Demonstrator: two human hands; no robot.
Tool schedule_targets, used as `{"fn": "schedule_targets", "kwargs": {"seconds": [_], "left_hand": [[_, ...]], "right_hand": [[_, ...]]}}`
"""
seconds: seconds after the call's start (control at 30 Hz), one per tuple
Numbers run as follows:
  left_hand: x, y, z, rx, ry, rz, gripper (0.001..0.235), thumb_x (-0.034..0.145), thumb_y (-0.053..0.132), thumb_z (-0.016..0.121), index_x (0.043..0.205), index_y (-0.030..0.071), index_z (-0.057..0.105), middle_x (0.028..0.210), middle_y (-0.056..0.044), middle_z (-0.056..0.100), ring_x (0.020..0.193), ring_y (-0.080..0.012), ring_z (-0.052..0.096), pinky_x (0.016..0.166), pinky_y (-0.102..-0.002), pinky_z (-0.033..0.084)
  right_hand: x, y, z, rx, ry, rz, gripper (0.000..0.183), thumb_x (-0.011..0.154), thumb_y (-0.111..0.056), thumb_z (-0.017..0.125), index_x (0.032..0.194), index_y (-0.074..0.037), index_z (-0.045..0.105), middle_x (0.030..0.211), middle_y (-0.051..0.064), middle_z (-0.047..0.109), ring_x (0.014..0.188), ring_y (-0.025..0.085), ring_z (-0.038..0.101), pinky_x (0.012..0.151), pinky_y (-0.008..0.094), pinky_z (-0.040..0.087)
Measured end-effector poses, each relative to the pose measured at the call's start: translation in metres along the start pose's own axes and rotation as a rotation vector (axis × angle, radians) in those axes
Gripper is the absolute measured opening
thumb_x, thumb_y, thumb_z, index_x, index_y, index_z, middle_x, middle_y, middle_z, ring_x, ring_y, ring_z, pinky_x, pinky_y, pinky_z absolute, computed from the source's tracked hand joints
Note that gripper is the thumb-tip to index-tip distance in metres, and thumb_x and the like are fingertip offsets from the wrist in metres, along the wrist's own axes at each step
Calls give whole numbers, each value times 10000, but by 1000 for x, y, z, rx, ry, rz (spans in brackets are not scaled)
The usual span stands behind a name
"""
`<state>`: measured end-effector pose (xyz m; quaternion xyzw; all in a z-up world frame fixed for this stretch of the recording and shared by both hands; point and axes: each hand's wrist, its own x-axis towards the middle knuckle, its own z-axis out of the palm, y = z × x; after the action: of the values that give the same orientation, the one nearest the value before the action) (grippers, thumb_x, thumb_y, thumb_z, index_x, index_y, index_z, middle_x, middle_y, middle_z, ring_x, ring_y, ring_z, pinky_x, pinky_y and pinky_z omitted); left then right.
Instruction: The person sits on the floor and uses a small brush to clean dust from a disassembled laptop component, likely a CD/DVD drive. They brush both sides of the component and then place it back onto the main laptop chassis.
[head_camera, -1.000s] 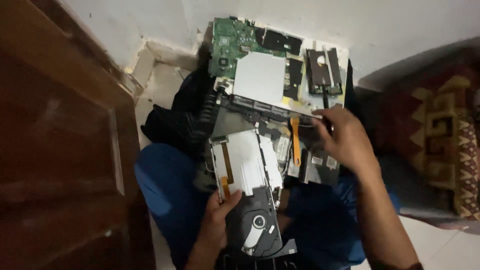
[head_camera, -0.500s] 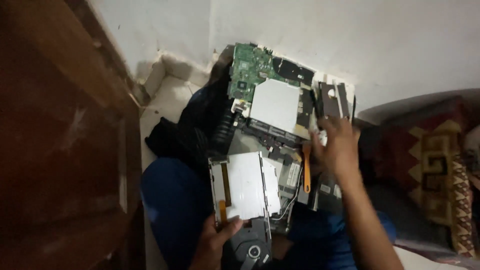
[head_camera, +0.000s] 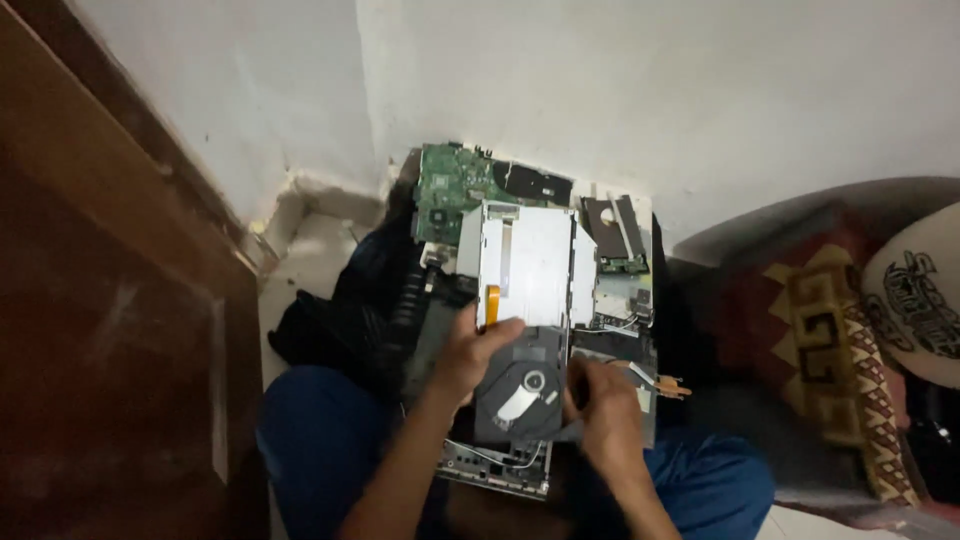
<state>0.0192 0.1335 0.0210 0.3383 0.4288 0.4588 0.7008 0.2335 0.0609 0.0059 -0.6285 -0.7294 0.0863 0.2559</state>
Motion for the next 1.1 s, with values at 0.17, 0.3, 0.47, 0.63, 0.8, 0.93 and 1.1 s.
{"fn": "schedule_targets", "kwargs": {"seconds": [0.17,0.3,0.47,0.63,0.8,0.93,1.1], "left_hand": [[2,30,11,88,128,-194,629,759,328,741,1302,44,600,1036,-110,668,915,-262,641,819,-354,493],[-6,44,22,221,174,-309,939,691,432,706,1524,86,442,1407,-153,628,1233,-326,623,1049,-430,470],[18,2,19,246,7,-58,436,800,273,742,1180,77,659,1027,-45,695,948,-191,638,880,-332,483],[23,-19,37,342,-131,-27,676,792,328,733,1407,87,593,1210,-52,735,1082,-191,683,924,-319,521],[30,-41,33,235,-204,102,673,822,173,852,1399,-13,559,1123,-158,711,1012,-227,653,906,-412,561],[26,-31,38,268,-169,100,657,824,180,847,1386,-2,560,1119,-109,700,1022,-183,640,920,-396,559],[26,-40,33,266,-185,89,599,812,191,837,1349,43,618,1129,-73,707,1027,-152,615,923,-336,558]], "right_hand": [[-4,11,-17,207,-12,106,195,933,-142,629,1117,-100,675,947,82,699,789,226,650,688,358,514],[-20,36,-32,349,212,170,204,945,-107,670,1147,-128,695,1040,55,727,894,157,716,790,277,578],[-12,55,-68,715,551,325,157,1010,-38,664,1161,-37,624,1050,89,668,864,137,636,801,254,564],[30,49,-86,888,678,324,109,1094,-129,604,1139,-31,593,971,74,596,744,120,591,677,225,551],[62,4,-82,621,298,161,146,1006,-102,573,1135,-35,577,859,204,722,781,395,756,676,456,579],[62,4,-82,566,-19,112,323,853,-95,751,1123,-51,579,892,205,799,831,422,791,667,472,617],[73,35,-75,421,-4,-79,111,797,-33,771,878,-92,723,731,138,775,688,399,746,590,464,558]]}}
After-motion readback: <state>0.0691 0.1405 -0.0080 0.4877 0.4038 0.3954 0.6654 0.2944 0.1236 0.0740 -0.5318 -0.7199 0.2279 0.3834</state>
